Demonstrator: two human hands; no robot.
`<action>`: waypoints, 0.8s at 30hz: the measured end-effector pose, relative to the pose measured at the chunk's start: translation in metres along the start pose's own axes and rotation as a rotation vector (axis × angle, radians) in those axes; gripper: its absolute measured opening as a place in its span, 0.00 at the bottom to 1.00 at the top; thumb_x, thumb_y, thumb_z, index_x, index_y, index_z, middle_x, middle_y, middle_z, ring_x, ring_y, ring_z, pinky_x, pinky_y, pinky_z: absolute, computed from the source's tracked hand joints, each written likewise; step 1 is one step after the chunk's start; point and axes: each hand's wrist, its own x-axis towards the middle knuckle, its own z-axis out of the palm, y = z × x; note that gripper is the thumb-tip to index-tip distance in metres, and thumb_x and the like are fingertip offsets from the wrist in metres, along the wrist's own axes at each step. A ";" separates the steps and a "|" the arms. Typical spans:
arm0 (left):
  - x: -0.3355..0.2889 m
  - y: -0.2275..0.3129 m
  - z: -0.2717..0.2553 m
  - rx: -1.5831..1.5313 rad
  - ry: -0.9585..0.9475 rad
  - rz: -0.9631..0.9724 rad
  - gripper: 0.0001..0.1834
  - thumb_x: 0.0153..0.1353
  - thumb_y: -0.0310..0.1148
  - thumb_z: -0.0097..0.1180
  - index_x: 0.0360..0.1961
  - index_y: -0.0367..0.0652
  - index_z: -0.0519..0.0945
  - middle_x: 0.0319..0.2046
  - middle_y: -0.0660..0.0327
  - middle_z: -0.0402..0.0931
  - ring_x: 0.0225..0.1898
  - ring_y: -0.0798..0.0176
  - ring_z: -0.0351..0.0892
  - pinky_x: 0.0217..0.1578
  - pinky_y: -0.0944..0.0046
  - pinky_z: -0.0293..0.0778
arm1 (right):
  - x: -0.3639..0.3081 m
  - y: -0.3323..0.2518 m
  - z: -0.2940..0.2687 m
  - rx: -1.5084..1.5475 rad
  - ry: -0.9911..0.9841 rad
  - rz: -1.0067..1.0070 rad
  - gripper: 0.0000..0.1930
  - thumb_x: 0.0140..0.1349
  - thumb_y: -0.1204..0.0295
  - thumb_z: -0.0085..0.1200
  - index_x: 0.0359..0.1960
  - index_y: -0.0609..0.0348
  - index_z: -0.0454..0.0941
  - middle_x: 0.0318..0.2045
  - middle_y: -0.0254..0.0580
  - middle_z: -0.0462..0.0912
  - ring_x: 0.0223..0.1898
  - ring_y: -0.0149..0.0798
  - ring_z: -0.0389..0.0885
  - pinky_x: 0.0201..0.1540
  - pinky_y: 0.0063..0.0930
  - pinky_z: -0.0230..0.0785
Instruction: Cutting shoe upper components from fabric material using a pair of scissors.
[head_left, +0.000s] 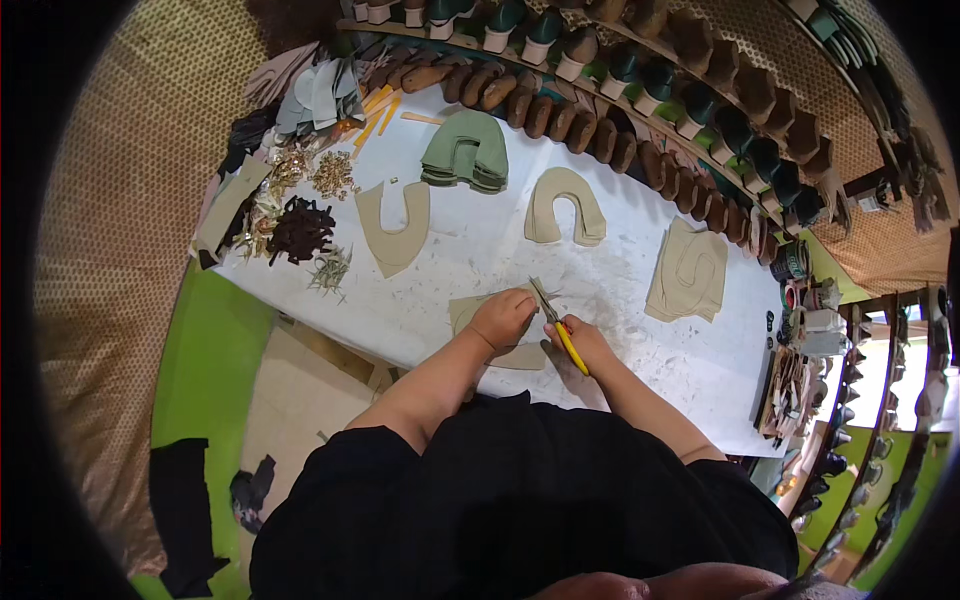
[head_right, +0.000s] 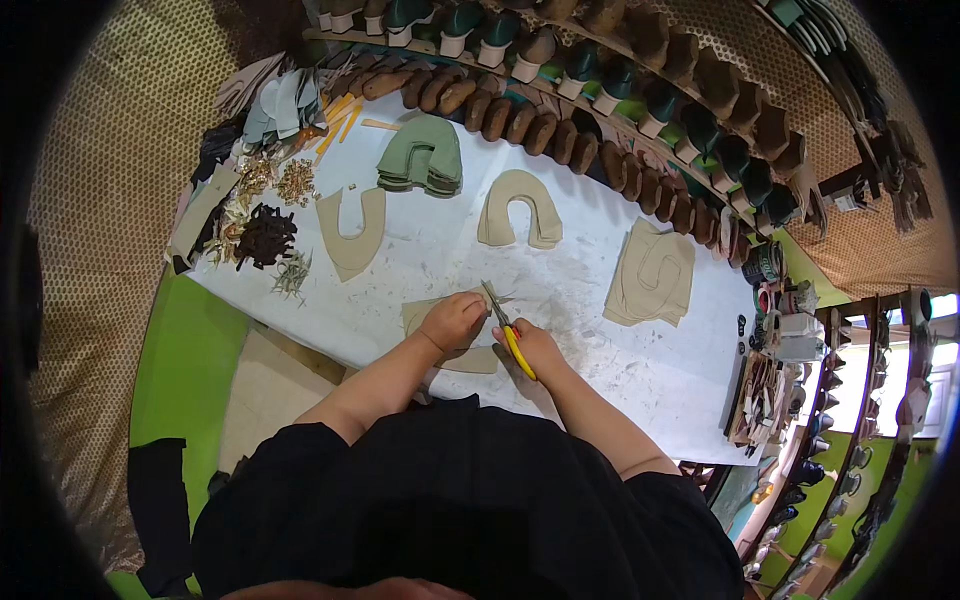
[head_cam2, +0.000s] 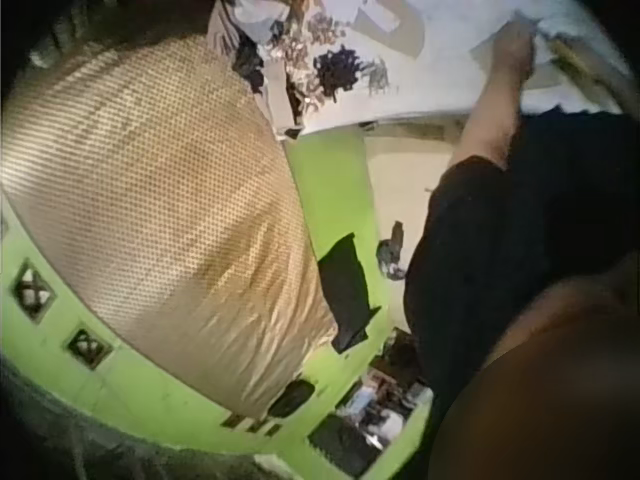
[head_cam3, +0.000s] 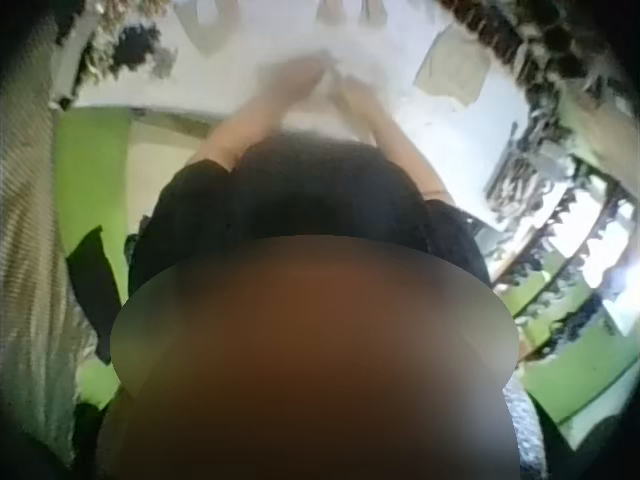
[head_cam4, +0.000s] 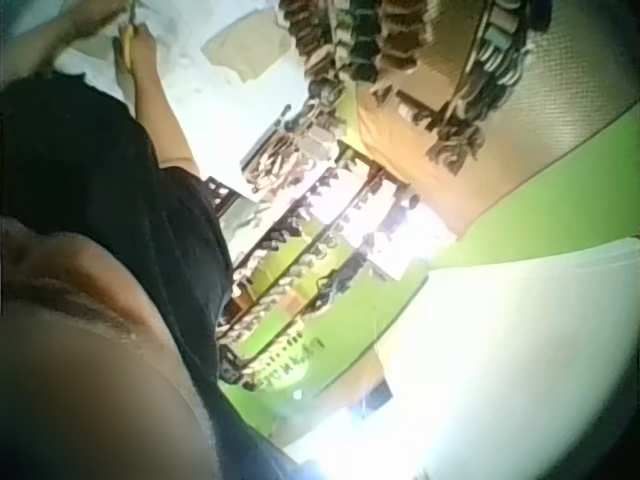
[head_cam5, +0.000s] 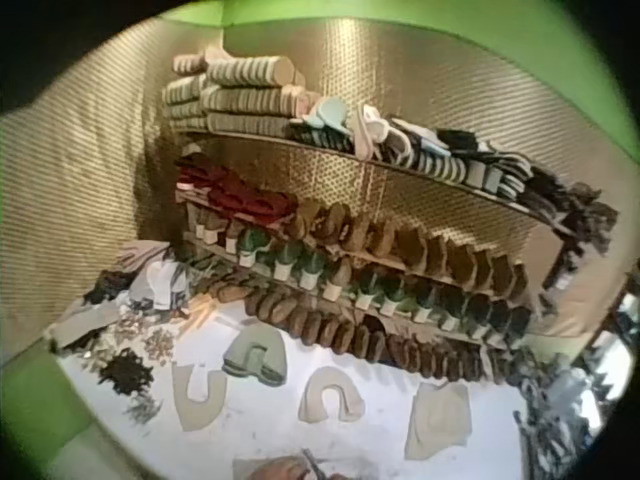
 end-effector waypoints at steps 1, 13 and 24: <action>-0.001 -0.001 0.001 0.000 0.003 -0.004 0.09 0.54 0.24 0.59 0.36 0.37 0.76 0.37 0.51 0.78 0.39 0.47 0.80 0.42 0.56 0.79 | 0.000 0.000 0.000 0.010 -0.018 0.005 0.32 0.63 0.39 0.51 0.38 0.61 0.75 0.30 0.61 0.82 0.38 0.62 0.82 0.41 0.47 0.73; -0.002 0.003 -0.005 0.003 -0.005 0.022 0.09 0.52 0.24 0.60 0.36 0.37 0.77 0.39 0.53 0.78 0.41 0.49 0.80 0.44 0.57 0.78 | -0.005 -0.016 -0.020 0.175 -0.154 0.129 0.30 0.61 0.41 0.55 0.39 0.62 0.78 0.28 0.51 0.82 0.33 0.46 0.82 0.39 0.37 0.72; -0.007 -0.005 0.006 -0.022 -0.045 0.025 0.11 0.52 0.25 0.56 0.38 0.37 0.77 0.41 0.53 0.77 0.45 0.48 0.78 0.47 0.55 0.76 | 0.013 0.005 -0.014 -0.054 -0.057 -0.002 0.30 0.61 0.41 0.55 0.38 0.63 0.78 0.31 0.59 0.83 0.37 0.59 0.81 0.41 0.43 0.72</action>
